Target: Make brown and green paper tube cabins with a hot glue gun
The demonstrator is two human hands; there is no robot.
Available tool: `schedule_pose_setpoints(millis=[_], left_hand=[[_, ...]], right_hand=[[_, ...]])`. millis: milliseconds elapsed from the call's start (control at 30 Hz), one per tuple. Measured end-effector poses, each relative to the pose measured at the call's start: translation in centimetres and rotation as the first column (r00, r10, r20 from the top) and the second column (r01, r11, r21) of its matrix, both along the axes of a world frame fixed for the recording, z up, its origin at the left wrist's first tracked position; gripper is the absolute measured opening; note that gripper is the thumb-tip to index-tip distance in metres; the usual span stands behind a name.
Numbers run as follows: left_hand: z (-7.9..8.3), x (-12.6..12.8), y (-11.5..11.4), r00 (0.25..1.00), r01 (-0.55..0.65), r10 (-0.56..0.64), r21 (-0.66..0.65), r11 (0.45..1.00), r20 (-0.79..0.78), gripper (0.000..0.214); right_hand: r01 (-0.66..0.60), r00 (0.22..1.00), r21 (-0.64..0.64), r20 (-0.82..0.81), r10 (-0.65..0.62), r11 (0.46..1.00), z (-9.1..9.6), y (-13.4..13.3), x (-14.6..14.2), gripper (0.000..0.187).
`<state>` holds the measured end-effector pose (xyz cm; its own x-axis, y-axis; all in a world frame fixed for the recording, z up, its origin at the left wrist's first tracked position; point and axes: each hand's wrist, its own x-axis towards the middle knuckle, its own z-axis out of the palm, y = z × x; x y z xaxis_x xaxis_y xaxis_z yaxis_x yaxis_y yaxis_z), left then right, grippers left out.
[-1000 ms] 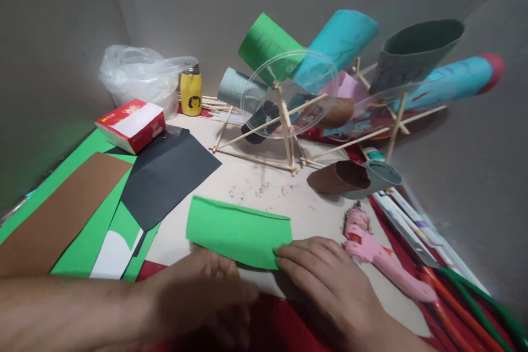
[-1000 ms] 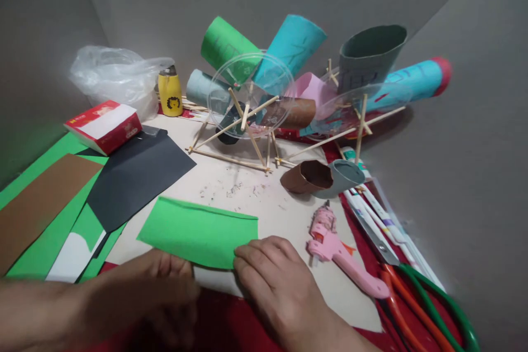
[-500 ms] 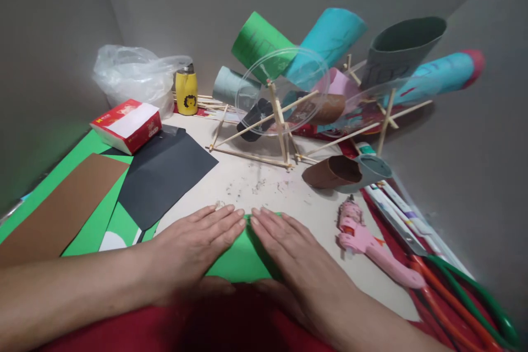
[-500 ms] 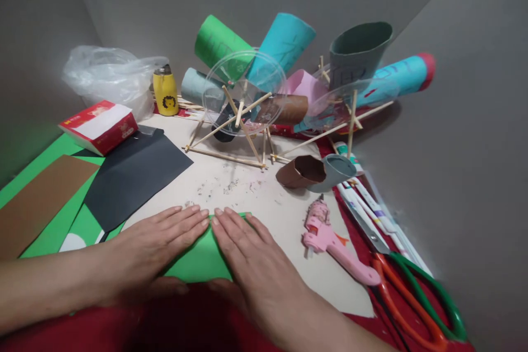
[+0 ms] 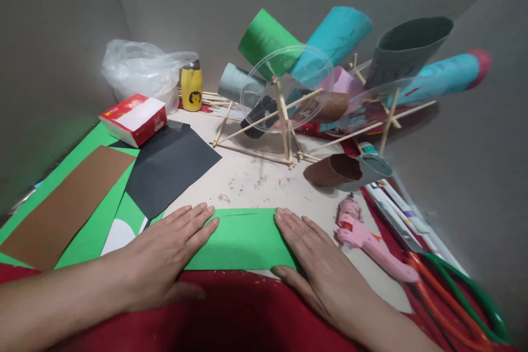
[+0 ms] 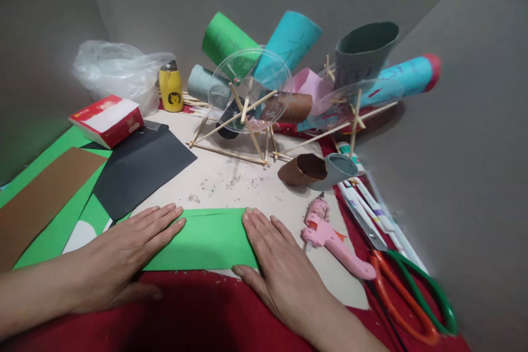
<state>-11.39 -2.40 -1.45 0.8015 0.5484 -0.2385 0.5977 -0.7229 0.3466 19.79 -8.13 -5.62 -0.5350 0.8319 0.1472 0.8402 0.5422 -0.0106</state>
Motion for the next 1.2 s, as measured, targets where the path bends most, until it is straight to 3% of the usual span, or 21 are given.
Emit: schedule_pose_setpoints(millis=[267,433,567,700,867,967,1100,1200], left_hand=[[-0.5,-0.8,-0.6,1.0,-0.01,0.015,0.206,0.978,-0.025,0.072],[-0.7,-0.7,0.5,0.998,0.062,-0.064,0.248,0.967,0.0,0.057],[-1.0,-0.1,1.7,0.987,0.136,-0.156,0.291,0.947,0.046,0.05],[-1.2,0.5,2.9,0.982,0.17,-0.189,0.332,0.928,0.028,0.048],[-1.1,0.7,3.6,0.983,0.175,-0.183,0.344,0.922,-0.008,0.052],[-1.0,1.0,3.3,0.982,0.149,-0.182,0.378,0.914,0.053,0.049],[-0.9,2.3,1.7,0.931,0.168,-0.283,0.418,0.893,0.229,0.027],[-1.1,3.9,0.2,0.93,0.17,-0.28,0.398,0.901,0.239,0.019]], right_hand=[[0.122,0.992,0.073,-0.024,-0.12,0.99,0.3,1.3,1.0,0.064],[-0.006,0.992,0.113,-0.127,0.02,0.994,1.6,0.2,-0.2,0.062],[-0.125,0.967,0.098,-0.21,0.144,0.987,1.8,-0.7,-1.3,0.046],[-0.159,0.943,0.084,-0.282,0.176,0.984,1.7,-0.6,-1.4,0.028],[-0.152,0.908,0.085,-0.382,0.173,0.985,1.4,0.0,-0.7,0.022],[-0.153,0.899,0.091,-0.401,0.177,0.984,0.8,0.2,-0.2,0.023],[-0.143,0.9,0.073,-0.406,0.161,0.987,0.4,0.1,-0.1,0.023],[-0.147,0.897,0.06,-0.413,0.159,0.987,0.7,0.0,-0.3,0.02]])
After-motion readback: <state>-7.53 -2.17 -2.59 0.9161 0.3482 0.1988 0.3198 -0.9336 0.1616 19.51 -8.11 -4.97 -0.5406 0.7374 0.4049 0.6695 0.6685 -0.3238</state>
